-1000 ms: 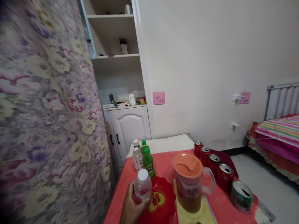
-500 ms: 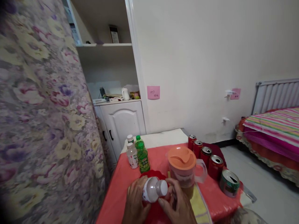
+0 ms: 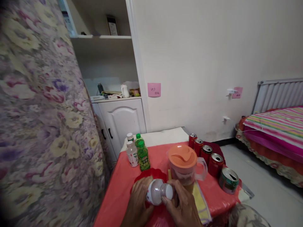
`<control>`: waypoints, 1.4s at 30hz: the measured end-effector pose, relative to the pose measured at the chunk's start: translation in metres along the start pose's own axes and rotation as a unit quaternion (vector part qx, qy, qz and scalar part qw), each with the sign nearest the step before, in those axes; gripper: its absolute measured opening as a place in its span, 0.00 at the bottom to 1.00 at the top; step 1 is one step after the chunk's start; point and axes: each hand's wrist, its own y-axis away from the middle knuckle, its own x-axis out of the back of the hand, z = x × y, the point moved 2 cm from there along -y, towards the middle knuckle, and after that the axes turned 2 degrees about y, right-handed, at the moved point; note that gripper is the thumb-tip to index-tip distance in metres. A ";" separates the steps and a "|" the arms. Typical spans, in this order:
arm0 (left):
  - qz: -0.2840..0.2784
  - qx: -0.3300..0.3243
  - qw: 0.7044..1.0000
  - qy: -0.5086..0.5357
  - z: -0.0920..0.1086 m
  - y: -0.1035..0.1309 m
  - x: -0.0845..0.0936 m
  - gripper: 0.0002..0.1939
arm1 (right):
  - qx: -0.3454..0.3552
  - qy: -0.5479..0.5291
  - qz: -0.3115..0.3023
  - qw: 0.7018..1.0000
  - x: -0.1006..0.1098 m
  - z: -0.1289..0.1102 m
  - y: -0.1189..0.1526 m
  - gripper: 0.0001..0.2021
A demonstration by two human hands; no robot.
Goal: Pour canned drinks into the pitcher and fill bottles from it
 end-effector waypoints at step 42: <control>0.062 0.402 0.856 0.320 -0.008 -0.031 0.016 0.36 | -0.244 0.065 0.107 0.962 0.060 0.181 0.070 0.20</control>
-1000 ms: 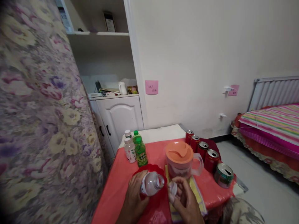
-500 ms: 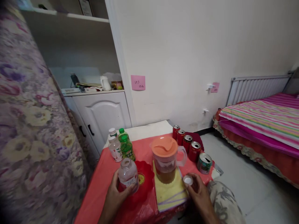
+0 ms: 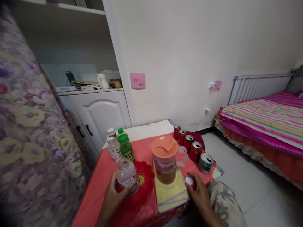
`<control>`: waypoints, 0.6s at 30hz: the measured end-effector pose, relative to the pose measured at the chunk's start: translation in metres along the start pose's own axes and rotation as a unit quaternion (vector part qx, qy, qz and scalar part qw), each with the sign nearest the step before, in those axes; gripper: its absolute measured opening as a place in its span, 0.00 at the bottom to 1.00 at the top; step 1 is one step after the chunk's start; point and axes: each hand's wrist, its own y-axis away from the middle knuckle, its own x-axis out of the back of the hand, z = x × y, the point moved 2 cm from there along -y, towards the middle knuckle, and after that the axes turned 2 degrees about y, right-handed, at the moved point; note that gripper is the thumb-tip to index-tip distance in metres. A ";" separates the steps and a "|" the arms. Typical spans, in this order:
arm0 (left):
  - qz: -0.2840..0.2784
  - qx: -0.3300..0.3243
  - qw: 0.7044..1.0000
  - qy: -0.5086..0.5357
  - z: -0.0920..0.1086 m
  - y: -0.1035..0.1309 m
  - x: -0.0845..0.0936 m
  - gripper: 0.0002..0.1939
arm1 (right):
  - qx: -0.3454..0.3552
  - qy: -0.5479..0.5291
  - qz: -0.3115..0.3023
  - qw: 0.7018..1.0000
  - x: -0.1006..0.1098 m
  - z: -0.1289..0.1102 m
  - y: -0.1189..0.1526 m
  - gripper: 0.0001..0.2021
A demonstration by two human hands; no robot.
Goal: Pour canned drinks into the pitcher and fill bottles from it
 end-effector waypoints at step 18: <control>0.024 -0.014 0.998 0.051 -0.016 -0.011 0.017 0.34 | 0.021 0.028 -0.002 0.999 0.004 0.002 0.004 0.20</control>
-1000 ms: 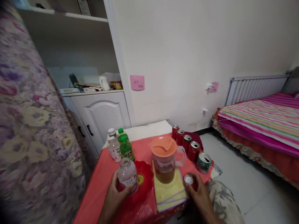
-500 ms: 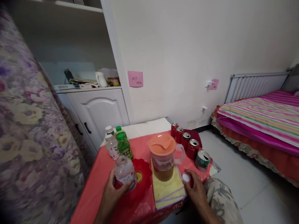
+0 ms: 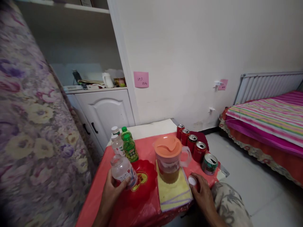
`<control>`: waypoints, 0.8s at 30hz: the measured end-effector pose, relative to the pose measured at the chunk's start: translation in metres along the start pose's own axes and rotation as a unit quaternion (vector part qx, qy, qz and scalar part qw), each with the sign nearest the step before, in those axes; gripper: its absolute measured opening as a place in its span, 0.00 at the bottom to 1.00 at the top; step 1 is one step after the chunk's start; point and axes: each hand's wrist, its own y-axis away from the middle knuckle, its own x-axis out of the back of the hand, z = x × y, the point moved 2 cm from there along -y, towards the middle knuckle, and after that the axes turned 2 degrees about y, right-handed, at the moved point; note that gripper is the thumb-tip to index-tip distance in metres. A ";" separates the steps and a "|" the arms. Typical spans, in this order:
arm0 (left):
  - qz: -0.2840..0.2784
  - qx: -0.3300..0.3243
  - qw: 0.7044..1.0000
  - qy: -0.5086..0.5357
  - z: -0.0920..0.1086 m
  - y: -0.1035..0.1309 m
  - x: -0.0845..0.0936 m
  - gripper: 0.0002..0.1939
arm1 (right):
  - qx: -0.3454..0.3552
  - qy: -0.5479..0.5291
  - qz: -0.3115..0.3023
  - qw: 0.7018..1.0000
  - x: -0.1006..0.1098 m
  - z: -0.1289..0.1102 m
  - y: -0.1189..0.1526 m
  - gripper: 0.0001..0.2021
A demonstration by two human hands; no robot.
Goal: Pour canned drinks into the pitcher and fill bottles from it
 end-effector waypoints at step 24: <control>-0.028 0.004 0.999 0.028 0.004 0.006 -0.013 0.33 | 0.008 -0.008 -0.003 1.000 -0.002 0.005 -0.003 0.19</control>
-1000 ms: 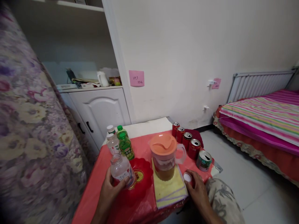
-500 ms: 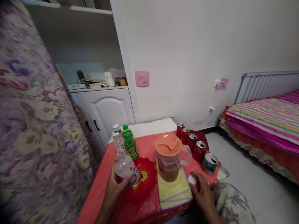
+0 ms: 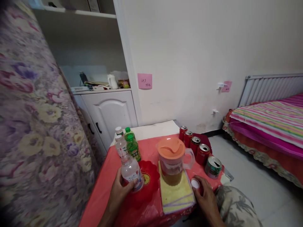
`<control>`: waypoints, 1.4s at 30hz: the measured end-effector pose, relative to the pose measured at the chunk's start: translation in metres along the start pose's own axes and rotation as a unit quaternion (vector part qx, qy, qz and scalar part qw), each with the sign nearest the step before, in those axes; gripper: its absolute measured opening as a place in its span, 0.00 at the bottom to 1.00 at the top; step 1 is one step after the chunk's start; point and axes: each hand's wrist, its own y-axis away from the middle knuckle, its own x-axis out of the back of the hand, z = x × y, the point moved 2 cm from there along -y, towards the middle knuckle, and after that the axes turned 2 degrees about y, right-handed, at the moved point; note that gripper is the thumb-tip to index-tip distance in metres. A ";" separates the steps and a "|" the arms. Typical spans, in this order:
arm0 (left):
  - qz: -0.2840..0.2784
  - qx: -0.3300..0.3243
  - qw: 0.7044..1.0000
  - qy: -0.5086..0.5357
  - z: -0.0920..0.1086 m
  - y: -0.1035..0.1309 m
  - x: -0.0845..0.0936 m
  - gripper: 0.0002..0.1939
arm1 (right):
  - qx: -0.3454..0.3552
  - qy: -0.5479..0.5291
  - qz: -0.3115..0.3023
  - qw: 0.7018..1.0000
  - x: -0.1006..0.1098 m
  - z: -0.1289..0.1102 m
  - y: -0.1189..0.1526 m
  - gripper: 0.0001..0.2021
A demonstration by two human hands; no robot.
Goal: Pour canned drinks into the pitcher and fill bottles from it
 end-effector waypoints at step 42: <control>-0.012 0.003 1.000 -0.009 -0.049 -0.008 -0.012 0.43 | -0.044 -0.416 -0.110 0.902 -0.010 -0.090 -0.090 0.30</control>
